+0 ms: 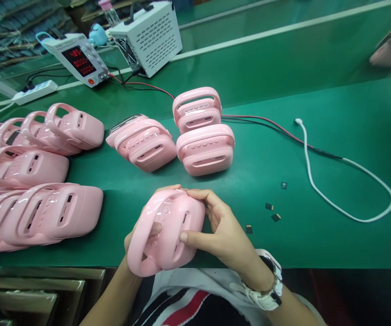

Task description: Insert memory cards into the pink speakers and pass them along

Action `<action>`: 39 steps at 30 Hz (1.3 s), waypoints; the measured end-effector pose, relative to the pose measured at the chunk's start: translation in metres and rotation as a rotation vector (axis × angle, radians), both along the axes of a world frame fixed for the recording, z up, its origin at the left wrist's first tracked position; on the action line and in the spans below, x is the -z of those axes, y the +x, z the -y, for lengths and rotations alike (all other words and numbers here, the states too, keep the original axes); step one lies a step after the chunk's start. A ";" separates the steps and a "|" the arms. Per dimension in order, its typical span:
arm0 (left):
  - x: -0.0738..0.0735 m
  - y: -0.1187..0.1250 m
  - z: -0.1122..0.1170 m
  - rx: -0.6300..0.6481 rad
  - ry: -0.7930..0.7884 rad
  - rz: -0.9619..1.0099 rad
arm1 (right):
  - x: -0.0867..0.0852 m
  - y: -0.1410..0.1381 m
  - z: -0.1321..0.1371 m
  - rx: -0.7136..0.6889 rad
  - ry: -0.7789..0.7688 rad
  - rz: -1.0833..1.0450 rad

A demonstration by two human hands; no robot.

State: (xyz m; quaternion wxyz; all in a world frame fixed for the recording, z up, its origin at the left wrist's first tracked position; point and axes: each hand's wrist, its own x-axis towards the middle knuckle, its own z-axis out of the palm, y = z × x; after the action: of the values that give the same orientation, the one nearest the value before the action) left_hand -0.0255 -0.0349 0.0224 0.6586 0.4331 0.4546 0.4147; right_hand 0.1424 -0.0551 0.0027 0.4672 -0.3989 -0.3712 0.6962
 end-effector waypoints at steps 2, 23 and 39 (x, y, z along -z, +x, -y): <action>0.003 0.001 0.002 0.003 0.030 0.061 | -0.001 0.005 -0.002 -0.052 0.000 -0.016; 0.010 0.008 0.039 -0.291 0.258 -0.256 | -0.030 0.033 0.010 0.114 0.072 0.498; -0.036 -0.025 -0.045 0.448 0.322 -0.471 | -0.019 0.008 -0.049 0.542 -0.188 -0.135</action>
State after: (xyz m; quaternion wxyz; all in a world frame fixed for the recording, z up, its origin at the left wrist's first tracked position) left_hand -0.0504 0.0099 0.0580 0.5336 0.7039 0.4166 0.2153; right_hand 0.1502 -0.0063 0.0221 0.6207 -0.4780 -0.1532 0.6023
